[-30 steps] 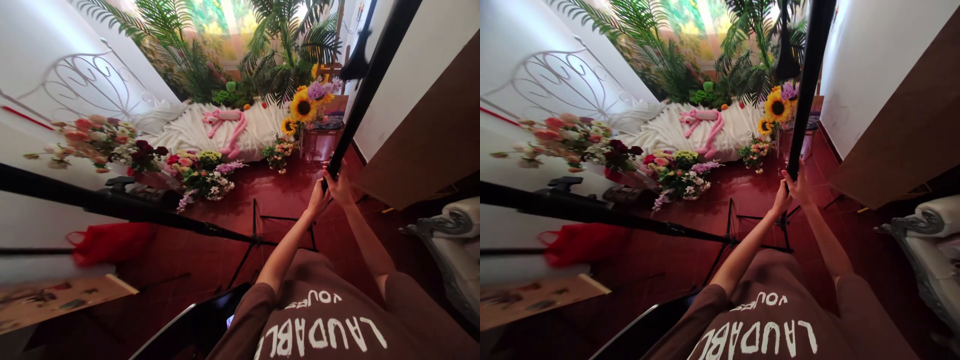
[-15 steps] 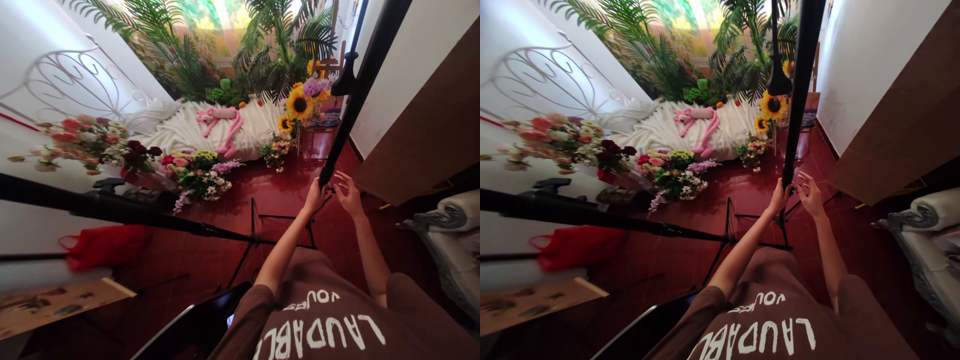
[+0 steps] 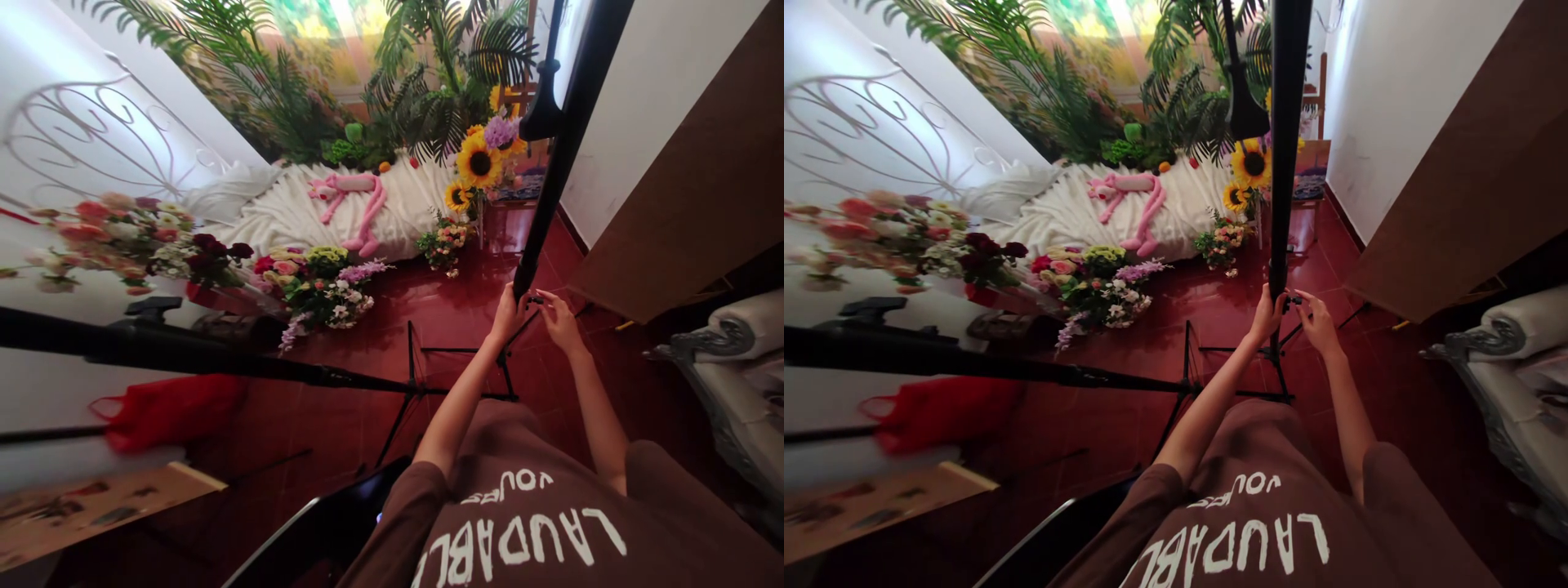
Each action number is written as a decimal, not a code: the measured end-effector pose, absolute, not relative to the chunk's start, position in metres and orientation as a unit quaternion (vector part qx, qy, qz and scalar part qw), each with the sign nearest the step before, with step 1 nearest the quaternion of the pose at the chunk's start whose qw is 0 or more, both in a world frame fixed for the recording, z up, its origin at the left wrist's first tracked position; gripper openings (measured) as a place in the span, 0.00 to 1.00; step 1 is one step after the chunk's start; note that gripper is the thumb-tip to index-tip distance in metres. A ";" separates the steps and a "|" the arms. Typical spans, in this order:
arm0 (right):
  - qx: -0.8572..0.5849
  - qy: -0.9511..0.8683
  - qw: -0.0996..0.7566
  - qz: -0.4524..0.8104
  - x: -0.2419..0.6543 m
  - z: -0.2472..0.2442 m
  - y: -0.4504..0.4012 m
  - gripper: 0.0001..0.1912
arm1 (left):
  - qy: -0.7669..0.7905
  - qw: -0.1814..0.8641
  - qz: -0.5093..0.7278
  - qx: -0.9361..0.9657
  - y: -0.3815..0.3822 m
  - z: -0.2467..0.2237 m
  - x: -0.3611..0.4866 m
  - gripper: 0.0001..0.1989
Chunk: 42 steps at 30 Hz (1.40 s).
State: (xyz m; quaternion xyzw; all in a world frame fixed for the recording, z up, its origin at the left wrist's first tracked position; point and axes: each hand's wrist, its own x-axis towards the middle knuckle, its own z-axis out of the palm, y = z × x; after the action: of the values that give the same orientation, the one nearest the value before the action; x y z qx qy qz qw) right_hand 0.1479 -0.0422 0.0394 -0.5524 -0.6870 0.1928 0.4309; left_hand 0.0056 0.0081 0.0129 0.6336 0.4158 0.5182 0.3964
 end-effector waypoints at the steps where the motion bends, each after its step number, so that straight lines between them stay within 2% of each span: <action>1: -0.553 -0.684 0.434 0.193 0.147 0.039 -0.041 0.19 | 0.417 0.396 0.517 0.634 0.008 0.013 0.006 0.17; 9: -0.587 -0.632 0.447 0.239 0.137 0.042 -0.028 0.22 | 0.413 0.399 0.516 0.636 0.008 0.014 0.005 0.16; 18: -0.588 -0.474 0.516 0.403 0.132 0.031 -0.003 0.27 | 0.414 0.400 0.516 0.634 0.008 0.013 0.006 0.16; 22: -0.614 -0.443 0.520 0.395 0.128 0.030 0.000 0.26 | 0.417 0.395 0.520 0.633 0.006 0.015 0.007 0.15; 28: -0.613 -0.402 0.577 0.361 0.106 0.022 -0.027 0.29 | 0.421 0.400 0.503 0.639 0.003 0.019 -0.004 0.19; 31: -0.620 -0.424 0.547 0.369 0.095 0.009 -0.052 0.30 | 0.432 0.418 0.496 0.626 -0.013 -0.003 -0.025 0.22; 34: -0.610 -0.478 0.493 0.396 0.091 -0.007 -0.076 0.33 | 0.487 0.479 0.434 0.587 -0.050 -0.045 -0.061 0.19; 37: -0.614 -0.508 0.445 0.408 0.092 -0.023 -0.093 0.26 | 0.567 0.525 0.385 0.504 -0.102 -0.089 -0.108 0.16; 42: -0.603 -0.558 0.362 0.440 0.084 -0.038 -0.101 0.19 | 0.692 0.457 0.426 0.361 -0.174 -0.114 -0.201 0.18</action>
State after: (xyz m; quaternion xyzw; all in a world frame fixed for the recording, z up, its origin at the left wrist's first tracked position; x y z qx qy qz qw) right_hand 0.0838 -0.1010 -0.0383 -0.6029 -0.5584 0.4402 0.3618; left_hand -0.2013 -0.1743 -0.1144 0.3611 0.6925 0.4255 0.4572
